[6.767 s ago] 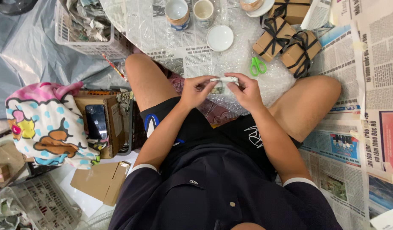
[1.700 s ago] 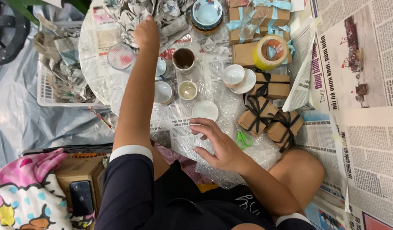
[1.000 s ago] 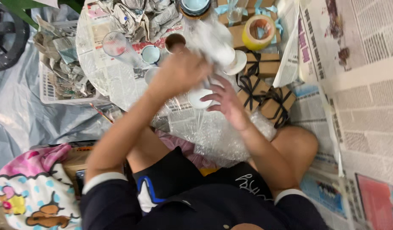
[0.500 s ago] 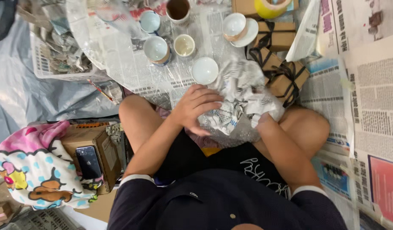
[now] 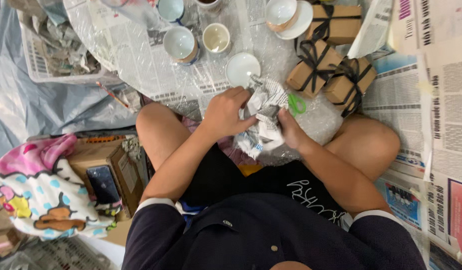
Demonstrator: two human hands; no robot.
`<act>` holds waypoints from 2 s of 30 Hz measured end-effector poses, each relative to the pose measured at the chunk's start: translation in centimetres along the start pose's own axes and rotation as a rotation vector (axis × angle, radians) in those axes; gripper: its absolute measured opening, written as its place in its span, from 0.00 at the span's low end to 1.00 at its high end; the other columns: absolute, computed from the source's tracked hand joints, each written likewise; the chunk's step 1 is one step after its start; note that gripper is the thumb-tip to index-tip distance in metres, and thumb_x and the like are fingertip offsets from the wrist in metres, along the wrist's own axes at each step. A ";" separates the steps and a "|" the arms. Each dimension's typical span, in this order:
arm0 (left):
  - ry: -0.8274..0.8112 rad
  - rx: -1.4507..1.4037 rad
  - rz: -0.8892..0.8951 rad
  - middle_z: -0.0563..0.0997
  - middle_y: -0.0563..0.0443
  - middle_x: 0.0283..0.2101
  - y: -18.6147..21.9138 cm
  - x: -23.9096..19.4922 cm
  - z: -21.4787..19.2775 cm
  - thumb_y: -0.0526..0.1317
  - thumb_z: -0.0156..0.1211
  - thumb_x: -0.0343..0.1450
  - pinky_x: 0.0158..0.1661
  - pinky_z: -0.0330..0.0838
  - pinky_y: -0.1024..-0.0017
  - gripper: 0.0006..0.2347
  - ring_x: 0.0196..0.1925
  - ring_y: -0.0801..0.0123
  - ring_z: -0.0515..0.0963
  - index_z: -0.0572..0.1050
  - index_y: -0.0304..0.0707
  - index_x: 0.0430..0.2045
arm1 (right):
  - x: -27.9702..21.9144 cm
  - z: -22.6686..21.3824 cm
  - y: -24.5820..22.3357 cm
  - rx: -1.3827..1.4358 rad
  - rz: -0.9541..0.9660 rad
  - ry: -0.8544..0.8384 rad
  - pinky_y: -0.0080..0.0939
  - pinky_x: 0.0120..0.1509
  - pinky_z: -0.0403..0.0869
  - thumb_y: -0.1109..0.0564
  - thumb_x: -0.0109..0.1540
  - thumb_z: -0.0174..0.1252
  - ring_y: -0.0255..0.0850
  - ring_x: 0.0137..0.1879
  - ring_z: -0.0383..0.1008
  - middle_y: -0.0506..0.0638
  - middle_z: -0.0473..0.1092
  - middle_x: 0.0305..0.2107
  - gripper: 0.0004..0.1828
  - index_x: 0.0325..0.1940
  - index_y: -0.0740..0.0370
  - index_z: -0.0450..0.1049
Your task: The person sits on the floor and wraps small ceramic bowls and cups in newspaper. They fold the newspaper around each item, tuck the edges, and place the wrapped items into a white plastic basket. The person handles the items one at a time.
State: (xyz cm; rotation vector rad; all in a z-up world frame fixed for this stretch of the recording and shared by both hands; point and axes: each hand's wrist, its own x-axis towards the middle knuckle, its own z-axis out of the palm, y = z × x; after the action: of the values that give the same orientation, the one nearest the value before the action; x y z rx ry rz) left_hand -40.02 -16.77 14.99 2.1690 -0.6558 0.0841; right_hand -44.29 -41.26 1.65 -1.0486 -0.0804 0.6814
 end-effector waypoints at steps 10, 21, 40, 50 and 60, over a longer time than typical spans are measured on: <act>0.000 -0.535 -0.185 0.75 0.49 0.32 -2.6 -0.4 1.4 0.30 0.64 0.70 0.38 0.71 0.73 0.05 0.33 0.71 0.75 0.72 0.30 0.30 | 0.3 1.5 -2.0 0.182 -0.076 0.041 0.46 0.63 0.76 0.27 0.71 0.23 0.47 0.58 0.77 0.57 0.74 0.55 0.45 0.69 0.66 0.65; 0.155 -1.093 -0.463 0.75 0.55 0.35 -5.1 -0.6 1.5 0.38 0.52 0.78 0.42 0.69 0.76 0.08 0.37 0.77 0.73 0.75 0.30 0.40 | 0.1 1.8 -0.5 0.205 0.043 0.187 0.49 0.77 0.65 0.30 0.72 0.33 0.47 0.74 0.63 0.58 0.58 0.71 0.41 0.78 0.61 0.52; 0.215 -0.987 -0.408 0.74 0.55 0.44 -7.2 -2.0 6.2 0.32 0.66 0.77 0.44 0.74 0.78 0.12 0.44 0.80 0.75 0.70 0.27 0.50 | -0.4 -4.0 2.9 0.658 -0.071 -0.204 0.54 0.57 0.74 0.41 0.79 0.30 0.56 0.51 0.72 0.71 0.67 0.48 0.35 0.61 0.81 0.64; 0.144 -1.231 -0.646 0.77 0.36 0.53 -10.6 -2.7 10.8 0.44 0.61 0.76 0.43 0.75 0.71 0.21 0.46 0.67 0.78 0.70 0.28 0.61 | -0.7 3.3 -4.6 0.553 -0.030 0.186 0.57 0.76 0.69 0.29 0.69 0.42 0.54 0.71 0.67 0.59 0.65 0.67 0.42 0.76 0.62 0.59; 0.273 -0.823 -0.280 0.64 0.40 0.69 -4.1 -1.3 3.9 0.60 0.49 0.73 0.65 0.65 0.52 0.32 0.69 0.52 0.67 0.59 0.41 0.70 | -0.4 2.0 -4.4 0.442 -0.067 0.374 0.65 0.65 0.70 0.27 0.68 0.39 0.52 0.65 0.71 0.49 0.68 0.63 0.36 0.71 0.49 0.64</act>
State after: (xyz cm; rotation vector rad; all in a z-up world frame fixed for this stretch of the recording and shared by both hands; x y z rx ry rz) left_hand -39.77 -17.12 9.19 1.3933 -0.1650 -0.0369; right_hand -43.24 -41.28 6.40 -0.7264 0.3449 0.4064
